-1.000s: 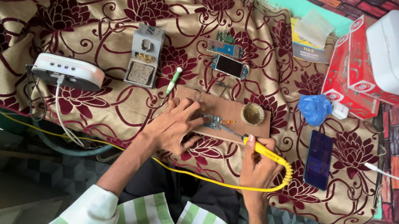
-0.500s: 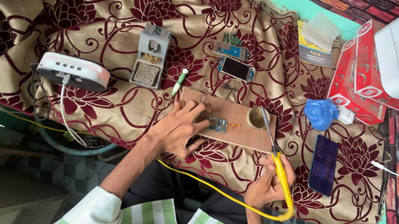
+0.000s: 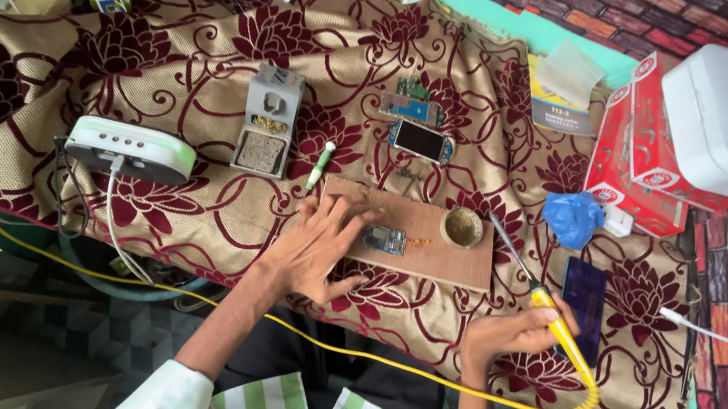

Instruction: The person uses a soldering iron and solder wire to attach components to a small circuit board placed on a wooden board. They repeatedly apply heat and solder to specific points on the board while holding the board steady with the other hand.

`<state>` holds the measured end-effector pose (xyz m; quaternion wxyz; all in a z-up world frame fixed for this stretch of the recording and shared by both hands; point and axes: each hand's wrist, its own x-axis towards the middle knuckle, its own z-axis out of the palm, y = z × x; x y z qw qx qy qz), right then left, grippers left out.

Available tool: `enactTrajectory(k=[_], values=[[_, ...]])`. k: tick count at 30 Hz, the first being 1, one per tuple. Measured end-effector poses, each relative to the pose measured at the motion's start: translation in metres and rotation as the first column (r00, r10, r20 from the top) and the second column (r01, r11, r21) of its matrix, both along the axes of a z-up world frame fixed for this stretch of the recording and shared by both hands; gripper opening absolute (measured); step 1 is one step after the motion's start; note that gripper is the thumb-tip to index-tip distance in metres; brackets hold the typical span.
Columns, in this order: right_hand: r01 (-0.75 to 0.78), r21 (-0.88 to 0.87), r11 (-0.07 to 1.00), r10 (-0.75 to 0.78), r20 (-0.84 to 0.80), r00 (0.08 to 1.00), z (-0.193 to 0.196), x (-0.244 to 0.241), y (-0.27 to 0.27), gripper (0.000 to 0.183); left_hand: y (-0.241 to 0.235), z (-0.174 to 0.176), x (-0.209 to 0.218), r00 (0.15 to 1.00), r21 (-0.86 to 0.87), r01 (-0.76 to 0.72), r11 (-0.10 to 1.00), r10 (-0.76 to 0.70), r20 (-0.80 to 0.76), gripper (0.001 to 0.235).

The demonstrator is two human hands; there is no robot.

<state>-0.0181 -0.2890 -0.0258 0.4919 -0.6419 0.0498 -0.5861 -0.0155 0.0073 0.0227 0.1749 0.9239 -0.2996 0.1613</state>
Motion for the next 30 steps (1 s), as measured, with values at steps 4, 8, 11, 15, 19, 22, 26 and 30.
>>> enactTrajectory(k=[4, 8, 11, 15, 19, 22, 26, 30], values=[[0.043, -0.157, 0.987, -0.05, -0.041, 0.998, -0.015, 0.018, -0.006, 0.035, 0.0, -0.008, 0.005, 0.998, 0.039, 0.004, 0.999, -0.002, -0.062, 0.092], [0.062, -0.331, 0.942, -0.086, -0.058, 0.995, -0.022, 0.014, -0.005, 0.031, 0.001, -0.026, 0.005, 1.0, 0.077, -0.003, 0.997, 0.002, 0.01, 0.092], [0.064, -0.563, 0.824, -0.102, -0.037, 0.994, -0.018, 0.009, -0.006, 0.026, 0.0, -0.039, 0.006, 0.975, -0.038, -0.021, 0.999, 0.029, 0.222, 0.092], [-0.038, -0.567, 0.823, -0.012, -0.084, 0.996, -0.014, 0.005, -0.003, 0.024, 0.001, -0.053, 0.01, 0.996, -0.011, -0.024, 1.0, 0.025, 0.081, 0.105], [-0.021, -0.611, 0.791, -0.038, -0.084, 0.996, -0.012, 0.006, 0.0, 0.023, 0.001, -0.061, 0.013, 0.997, 0.027, -0.071, 0.997, 0.07, 0.044, 0.113], [0.065, -0.621, 0.781, -0.135, -0.065, 0.989, -0.01, 0.005, 0.001, 0.024, -0.001, -0.064, 0.013, 0.989, 0.019, -0.085, 0.996, 0.082, 0.121, 0.113], [0.078, -0.621, 0.78, -0.166, -0.085, 0.982, -0.004, 0.005, 0.004, 0.027, 0.0, -0.064, 0.012, 0.997, -0.004, -0.065, 0.998, 0.065, 0.041, 0.114], [0.089, -0.64, 0.763, -0.223, -0.132, 0.966, -0.002, 0.002, 0.006, 0.027, 0.0, -0.065, 0.012, 0.996, -0.017, -0.057, 0.998, 0.059, 0.069, 0.113]])
